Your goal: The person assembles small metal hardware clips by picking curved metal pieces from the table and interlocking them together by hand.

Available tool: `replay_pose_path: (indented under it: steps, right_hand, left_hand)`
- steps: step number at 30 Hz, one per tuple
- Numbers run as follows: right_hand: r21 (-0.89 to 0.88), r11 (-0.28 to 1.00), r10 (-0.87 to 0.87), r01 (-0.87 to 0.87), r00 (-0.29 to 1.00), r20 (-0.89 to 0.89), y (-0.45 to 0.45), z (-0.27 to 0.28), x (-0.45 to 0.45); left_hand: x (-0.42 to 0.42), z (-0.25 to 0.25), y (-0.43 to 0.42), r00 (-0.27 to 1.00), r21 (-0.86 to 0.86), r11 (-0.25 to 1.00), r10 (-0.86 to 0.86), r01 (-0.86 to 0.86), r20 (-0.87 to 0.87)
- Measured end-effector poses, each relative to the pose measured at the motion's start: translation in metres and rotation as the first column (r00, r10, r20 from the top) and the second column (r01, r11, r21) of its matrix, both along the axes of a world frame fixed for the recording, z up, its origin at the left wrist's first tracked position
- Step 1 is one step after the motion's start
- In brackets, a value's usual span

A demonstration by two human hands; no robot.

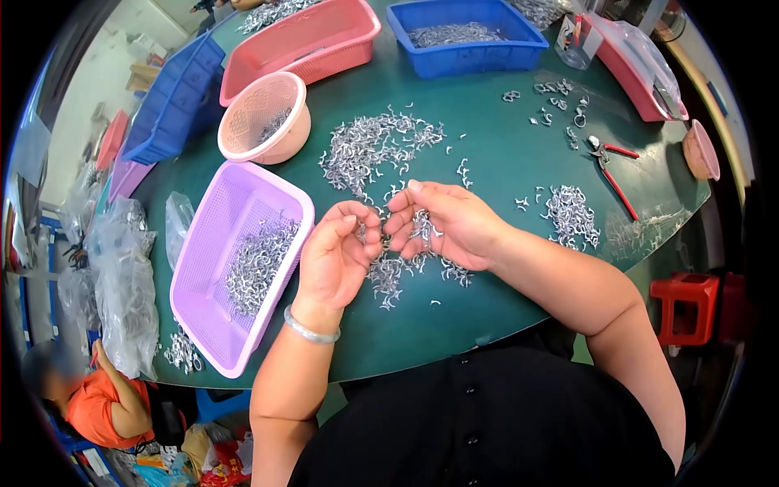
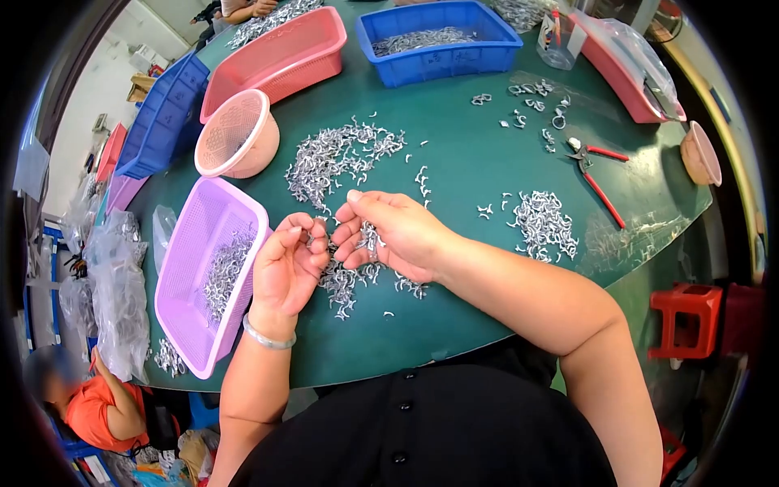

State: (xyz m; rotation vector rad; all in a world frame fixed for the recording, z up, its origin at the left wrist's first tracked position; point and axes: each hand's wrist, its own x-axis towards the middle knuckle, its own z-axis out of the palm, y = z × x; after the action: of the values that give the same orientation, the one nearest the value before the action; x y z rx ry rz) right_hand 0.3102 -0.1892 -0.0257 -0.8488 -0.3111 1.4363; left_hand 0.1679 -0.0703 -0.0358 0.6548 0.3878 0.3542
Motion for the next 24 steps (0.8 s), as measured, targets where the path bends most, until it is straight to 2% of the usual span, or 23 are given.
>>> replay_pose_path:
  steps: [1, 4, 5, 6, 8, 9, 12, 16, 19, 22, 24]
  right_hand:
    - [0.019, 1.0, 0.011, -0.01, 1.0, -0.017, 0.0, -0.004, 0.001]
    - [-0.002, 1.0, 0.003, -0.003, 0.998, -0.064, 0.002, -0.008, -0.004]
    - [0.029, 0.999, 0.02, -0.018, 0.997, -0.076, 0.002, -0.009, -0.005]
    - [0.024, 1.0, 0.009, -0.007, 0.997, -0.073, 0.002, -0.01, -0.006]
    - [0.015, 1.0, -0.013, 0.014, 0.998, -0.068, 0.001, -0.009, -0.009]
    - [0.01, 1.0, 0.0, 0.0, 0.998, -0.061, 0.0, -0.007, -0.01]
    - [-0.003, 1.0, 0.031, -0.031, 0.997, -0.067, 0.0, -0.013, -0.01]
    - [-0.01, 1.0, 0.029, -0.029, 0.999, -0.045, 0.0, -0.008, -0.014]
    - [0.016, 0.999, 0.034, -0.034, 0.998, -0.045, -0.001, -0.008, -0.014]
    - [0.02, 0.999, 0.03, -0.029, 0.999, -0.03, -0.001, -0.008, -0.014]
    - [0.015, 1.0, 0.026, -0.026, 0.999, -0.028, 0.0, -0.008, -0.013]
  left_hand:
    - [0.001, 0.002, -0.003, 0.999, 0.006, 0.999, 0.038, -0.037, -0.034]
    - [0.002, 0.009, -0.01, 0.968, 0.454, 0.891, 0.094, 0.023, -0.233]
    - [0.006, 0.017, -0.019, 0.966, 0.524, 0.851, 0.163, -0.033, -0.202]
    - [0.006, 0.013, -0.021, 0.97, 0.677, 0.736, 0.174, -0.014, -0.168]
    - [0.005, 0.005, -0.024, 0.98, 0.904, 0.428, 0.173, 0.013, -0.096]
    - [0.005, 0.007, -0.026, 0.969, 0.954, 0.293, 0.213, 0.061, -0.127]
    - [0.008, 0.012, -0.031, 0.974, 0.997, 0.008, 0.215, 0.073, -0.073]
    - [0.009, 0.009, -0.032, 0.959, 0.982, -0.158, 0.278, 0.108, -0.061]
    - [0.009, 0.008, -0.031, 0.959, 0.976, -0.173, 0.272, 0.133, -0.082]
    - [0.008, 0.003, -0.031, 0.945, 0.98, 0.127, 0.271, 0.153, -0.183]
    - [0.009, 0.004, -0.03, 0.96, 0.972, 0.219, 0.246, 0.081, -0.135]
